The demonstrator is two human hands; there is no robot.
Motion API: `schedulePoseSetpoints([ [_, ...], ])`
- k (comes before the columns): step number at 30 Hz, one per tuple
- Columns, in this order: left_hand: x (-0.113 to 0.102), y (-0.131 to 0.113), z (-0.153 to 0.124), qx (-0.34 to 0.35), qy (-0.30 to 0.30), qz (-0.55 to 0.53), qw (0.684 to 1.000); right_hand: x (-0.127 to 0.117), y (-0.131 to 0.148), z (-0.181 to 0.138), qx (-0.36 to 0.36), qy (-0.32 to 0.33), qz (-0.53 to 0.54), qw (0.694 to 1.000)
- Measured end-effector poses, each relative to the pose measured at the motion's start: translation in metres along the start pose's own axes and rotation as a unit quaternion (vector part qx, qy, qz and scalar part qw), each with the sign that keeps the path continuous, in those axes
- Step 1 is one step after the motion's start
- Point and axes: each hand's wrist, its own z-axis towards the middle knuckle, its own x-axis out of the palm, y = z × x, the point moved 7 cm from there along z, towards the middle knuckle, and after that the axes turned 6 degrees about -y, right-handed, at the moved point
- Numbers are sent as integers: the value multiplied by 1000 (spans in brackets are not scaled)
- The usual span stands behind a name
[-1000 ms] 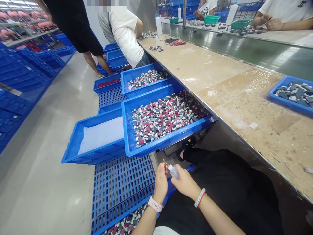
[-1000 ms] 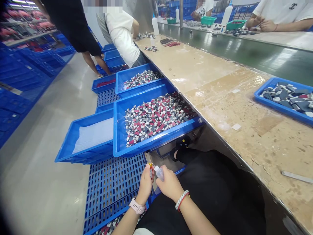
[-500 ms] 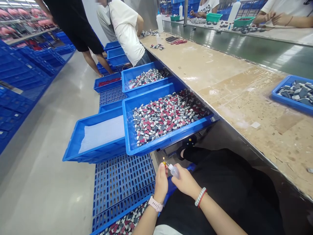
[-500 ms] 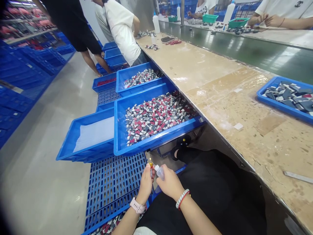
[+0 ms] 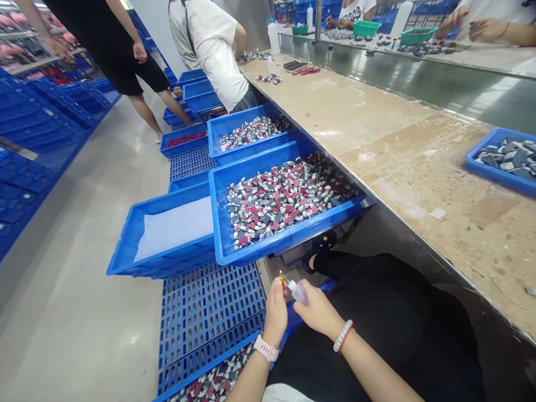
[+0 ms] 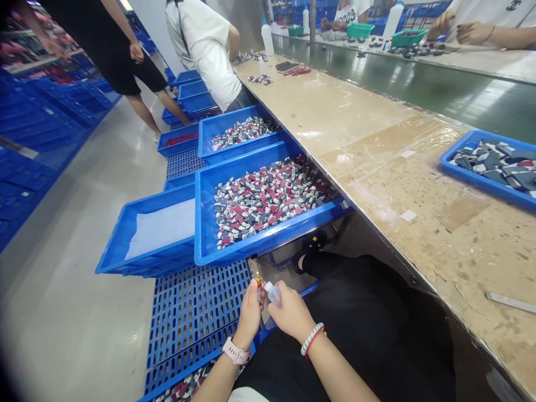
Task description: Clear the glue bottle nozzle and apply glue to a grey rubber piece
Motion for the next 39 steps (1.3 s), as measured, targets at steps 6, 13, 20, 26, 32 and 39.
schedulePoseSetpoints([
  [6,0,-2,0,4,1,-1,1000,-1,0,0,0,-2,-2,1000],
  [13,1,-1,0,8,3,-1,1000,-1,-1,1,-1,-3,-4,1000],
  [20,1,-1,0,6,0,-1,1000,-1,0,0,-7,-5,-6,1000],
  [26,1,0,1,1,3,0,1000,-2,0,0,-10,-5,-8,1000],
  [32,1,0,1,5,2,-3,1000,-1,0,-1,-11,-4,-8,1000],
  [39,2,0,1,12,0,-2,1000,-2,0,0,-11,-8,-10,1000],
])
